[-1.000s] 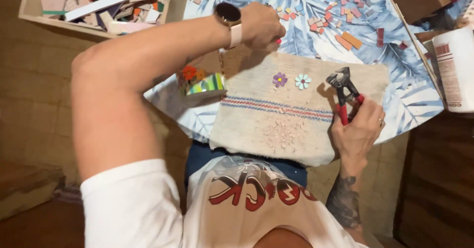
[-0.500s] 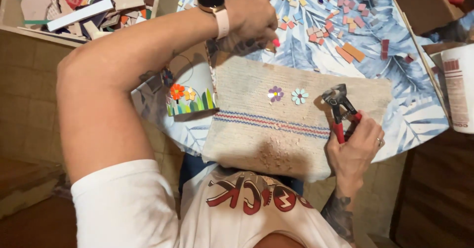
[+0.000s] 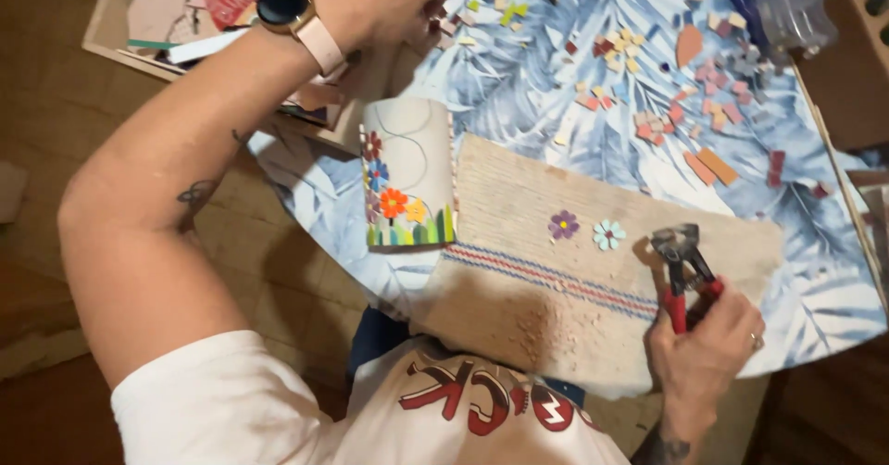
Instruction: Cutting and trimming small mosaic tiles using tile nippers.
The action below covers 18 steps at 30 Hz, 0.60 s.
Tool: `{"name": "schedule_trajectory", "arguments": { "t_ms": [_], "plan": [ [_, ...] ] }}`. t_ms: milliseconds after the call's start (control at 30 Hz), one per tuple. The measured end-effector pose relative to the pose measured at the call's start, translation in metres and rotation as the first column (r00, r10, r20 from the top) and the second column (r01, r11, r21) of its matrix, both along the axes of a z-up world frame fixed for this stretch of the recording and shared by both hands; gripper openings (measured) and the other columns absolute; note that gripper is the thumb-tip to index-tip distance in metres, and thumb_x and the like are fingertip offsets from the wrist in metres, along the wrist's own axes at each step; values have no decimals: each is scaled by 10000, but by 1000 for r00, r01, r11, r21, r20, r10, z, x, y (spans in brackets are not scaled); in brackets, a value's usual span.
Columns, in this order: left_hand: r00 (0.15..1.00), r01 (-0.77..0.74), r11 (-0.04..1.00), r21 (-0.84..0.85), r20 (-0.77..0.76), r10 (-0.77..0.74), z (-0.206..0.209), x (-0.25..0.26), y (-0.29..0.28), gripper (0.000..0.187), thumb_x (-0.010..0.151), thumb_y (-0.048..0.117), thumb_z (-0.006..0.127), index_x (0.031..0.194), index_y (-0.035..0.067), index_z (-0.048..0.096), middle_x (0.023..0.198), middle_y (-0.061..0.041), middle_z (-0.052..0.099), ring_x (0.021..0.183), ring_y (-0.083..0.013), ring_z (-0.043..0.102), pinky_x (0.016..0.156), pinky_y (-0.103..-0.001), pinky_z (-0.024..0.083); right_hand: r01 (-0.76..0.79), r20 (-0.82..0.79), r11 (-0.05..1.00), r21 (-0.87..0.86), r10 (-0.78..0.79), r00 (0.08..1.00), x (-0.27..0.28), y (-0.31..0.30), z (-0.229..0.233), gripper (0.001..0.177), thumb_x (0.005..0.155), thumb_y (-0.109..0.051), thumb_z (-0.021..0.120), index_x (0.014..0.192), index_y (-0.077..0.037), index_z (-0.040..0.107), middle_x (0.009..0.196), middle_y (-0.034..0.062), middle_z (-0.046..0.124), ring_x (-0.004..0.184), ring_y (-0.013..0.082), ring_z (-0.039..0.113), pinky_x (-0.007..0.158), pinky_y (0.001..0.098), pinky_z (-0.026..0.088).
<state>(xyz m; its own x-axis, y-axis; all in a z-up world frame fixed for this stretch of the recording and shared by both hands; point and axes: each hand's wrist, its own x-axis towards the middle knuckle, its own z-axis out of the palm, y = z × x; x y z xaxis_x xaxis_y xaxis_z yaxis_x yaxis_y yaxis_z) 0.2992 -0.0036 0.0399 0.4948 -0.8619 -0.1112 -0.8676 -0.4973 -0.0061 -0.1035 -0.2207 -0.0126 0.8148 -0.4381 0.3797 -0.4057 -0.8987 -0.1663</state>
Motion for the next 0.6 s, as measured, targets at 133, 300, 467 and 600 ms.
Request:
{"name": "schedule_trajectory", "arguments": {
  "t_ms": [133, 300, 467, 600],
  "plan": [
    [927, 246, 960, -137, 322, -191, -23, 5, 11, 98, 658, 204, 624, 626, 114, 603, 626, -34, 541, 578, -217, 534, 441, -334, 408, 9, -12, 1000, -11, -9, 1000, 1, 1, -1, 440, 750, -126, 641, 1093, 102, 486, 928, 260, 475, 839, 417, 449, 753, 463, 354],
    [879, 201, 980, -16, 444, -173, -43, 7, 6, 118, 622, 244, 558, 668, 154, 620, 690, -23, 549, 592, -225, 541, 449, -345, 384, 11, -32, 1000, -5, -11, 999, 0, 0, -2, 441, 751, -102, 636, 1110, 95, 473, 939, 246, 484, 862, 393, 457, 775, 465, 377],
    [856, 157, 962, 225, 454, -246, -36, -8, -5, 184, 640, 376, 572, 702, 220, 645, 719, 41, 596, 703, -159, 547, 650, -298, 395, 1, -15, 1000, -13, -2, 1000, 3, 1, 0, 451, 741, -106, 610, 1119, 101, 473, 933, 262, 472, 844, 414, 449, 765, 462, 362],
    [770, 279, 941, 192, 541, -338, -53, -2, -5, 142, 661, 241, 532, 530, 277, 571, 548, 106, 513, 590, -122, 519, 727, -292, 340, 19, -20, 1000, 2, -19, 1000, 3, 1, 1, 457, 743, -123, 621, 1125, 81, 476, 955, 259, 487, 862, 433, 451, 762, 479, 354]
  ]
}}
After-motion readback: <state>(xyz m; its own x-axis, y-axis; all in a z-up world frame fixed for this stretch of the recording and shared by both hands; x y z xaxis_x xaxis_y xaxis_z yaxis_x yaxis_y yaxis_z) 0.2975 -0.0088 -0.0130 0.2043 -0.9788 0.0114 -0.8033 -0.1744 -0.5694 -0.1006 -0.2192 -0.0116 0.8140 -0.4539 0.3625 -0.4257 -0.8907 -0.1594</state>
